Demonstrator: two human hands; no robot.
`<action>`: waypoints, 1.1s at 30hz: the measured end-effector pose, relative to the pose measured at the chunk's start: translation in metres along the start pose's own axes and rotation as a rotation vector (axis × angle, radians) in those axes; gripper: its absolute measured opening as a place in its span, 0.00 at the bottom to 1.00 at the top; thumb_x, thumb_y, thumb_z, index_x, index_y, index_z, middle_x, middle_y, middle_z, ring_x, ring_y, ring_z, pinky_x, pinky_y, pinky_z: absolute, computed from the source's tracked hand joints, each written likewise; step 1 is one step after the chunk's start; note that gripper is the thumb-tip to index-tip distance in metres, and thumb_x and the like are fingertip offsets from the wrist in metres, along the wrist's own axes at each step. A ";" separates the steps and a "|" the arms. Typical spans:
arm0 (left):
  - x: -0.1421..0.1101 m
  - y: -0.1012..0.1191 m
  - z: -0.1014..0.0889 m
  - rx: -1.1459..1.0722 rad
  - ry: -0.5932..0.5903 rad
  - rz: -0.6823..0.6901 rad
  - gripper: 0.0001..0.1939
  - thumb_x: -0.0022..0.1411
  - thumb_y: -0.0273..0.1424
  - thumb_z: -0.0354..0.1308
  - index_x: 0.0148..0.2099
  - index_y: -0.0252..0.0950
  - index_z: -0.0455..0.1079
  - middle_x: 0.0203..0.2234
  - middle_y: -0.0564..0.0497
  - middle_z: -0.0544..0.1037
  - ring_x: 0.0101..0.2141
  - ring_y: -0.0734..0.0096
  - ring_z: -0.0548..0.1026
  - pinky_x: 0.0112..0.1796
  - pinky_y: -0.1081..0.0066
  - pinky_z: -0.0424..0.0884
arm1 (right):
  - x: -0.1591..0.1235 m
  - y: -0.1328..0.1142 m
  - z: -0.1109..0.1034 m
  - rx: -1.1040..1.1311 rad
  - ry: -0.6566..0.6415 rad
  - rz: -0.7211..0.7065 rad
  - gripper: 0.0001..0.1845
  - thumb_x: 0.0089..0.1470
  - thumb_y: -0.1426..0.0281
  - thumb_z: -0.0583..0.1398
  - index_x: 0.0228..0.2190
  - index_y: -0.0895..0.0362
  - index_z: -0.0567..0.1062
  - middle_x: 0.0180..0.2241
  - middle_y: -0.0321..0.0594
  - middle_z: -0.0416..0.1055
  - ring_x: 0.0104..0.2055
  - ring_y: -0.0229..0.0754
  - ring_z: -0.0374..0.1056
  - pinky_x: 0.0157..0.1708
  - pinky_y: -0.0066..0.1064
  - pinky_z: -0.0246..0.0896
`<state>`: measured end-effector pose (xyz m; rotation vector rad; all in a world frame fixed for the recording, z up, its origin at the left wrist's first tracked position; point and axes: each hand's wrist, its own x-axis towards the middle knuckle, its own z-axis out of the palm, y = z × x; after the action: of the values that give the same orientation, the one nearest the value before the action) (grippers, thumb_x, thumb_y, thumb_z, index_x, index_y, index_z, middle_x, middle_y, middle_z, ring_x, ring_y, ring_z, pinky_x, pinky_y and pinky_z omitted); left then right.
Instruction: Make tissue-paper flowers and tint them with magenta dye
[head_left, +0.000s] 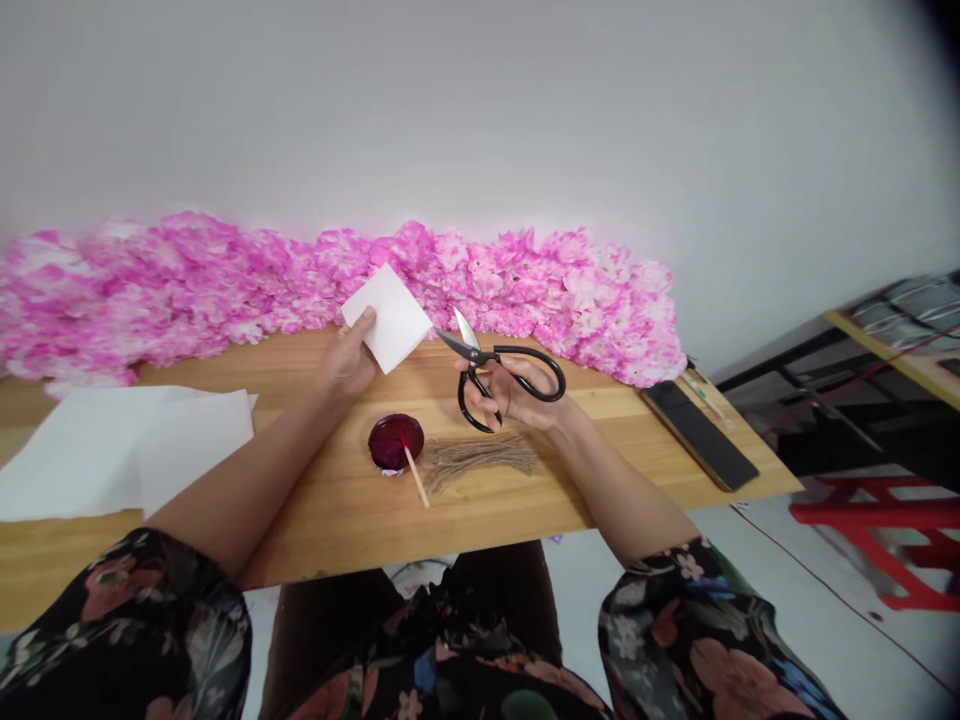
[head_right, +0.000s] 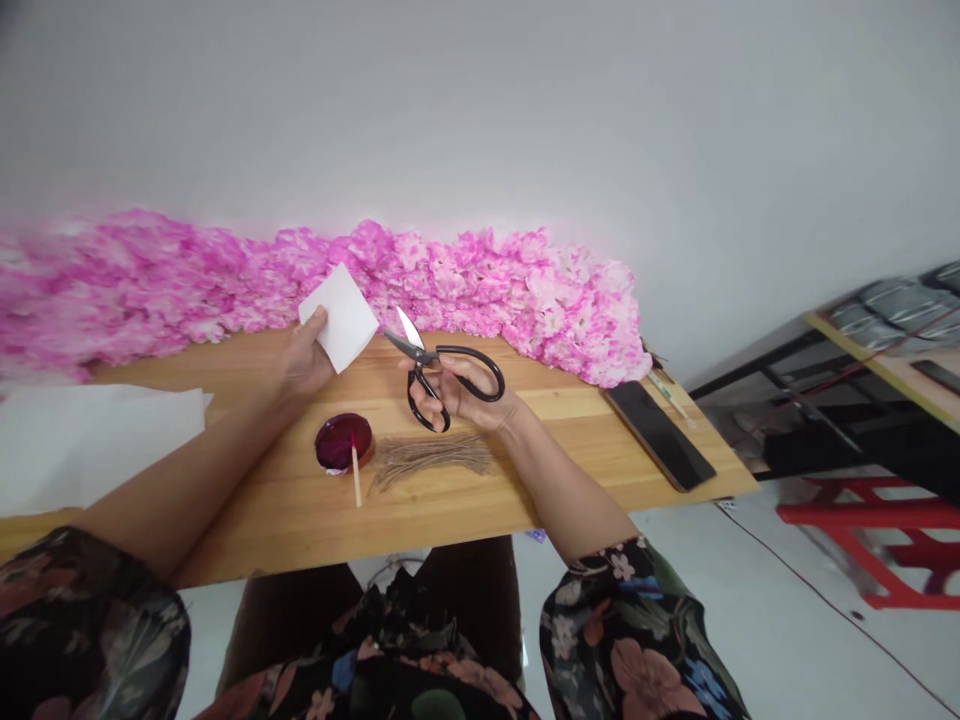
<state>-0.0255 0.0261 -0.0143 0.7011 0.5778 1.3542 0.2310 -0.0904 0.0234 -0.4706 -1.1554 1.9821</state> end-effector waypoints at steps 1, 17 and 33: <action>0.000 0.000 0.000 -0.001 0.004 0.001 0.21 0.74 0.34 0.71 0.65 0.37 0.78 0.59 0.43 0.87 0.67 0.52 0.80 0.69 0.55 0.77 | 0.000 0.001 0.000 -0.002 -0.004 0.010 0.23 0.68 0.54 0.65 0.51 0.61 0.81 0.34 0.39 0.76 0.29 0.37 0.65 0.25 0.31 0.79; -0.002 -0.002 0.001 0.054 -0.008 0.032 0.24 0.63 0.40 0.80 0.55 0.37 0.79 0.59 0.40 0.87 0.73 0.43 0.73 0.70 0.52 0.76 | 0.004 0.007 -0.001 -0.007 0.012 0.054 0.27 0.65 0.52 0.67 0.53 0.61 0.81 0.34 0.39 0.77 0.29 0.36 0.64 0.23 0.30 0.79; -0.009 -0.004 0.000 0.148 -0.101 0.011 0.38 0.48 0.32 0.87 0.61 0.38 0.81 0.49 0.42 0.91 0.53 0.46 0.89 0.61 0.52 0.84 | 0.007 0.012 0.000 -0.064 0.098 -0.001 0.31 0.64 0.49 0.70 0.54 0.60 0.77 0.33 0.37 0.77 0.30 0.38 0.70 0.27 0.32 0.80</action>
<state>-0.0240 0.0169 -0.0172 0.8887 0.5986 1.2873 0.2215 -0.0888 0.0138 -0.5940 -1.1600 1.9040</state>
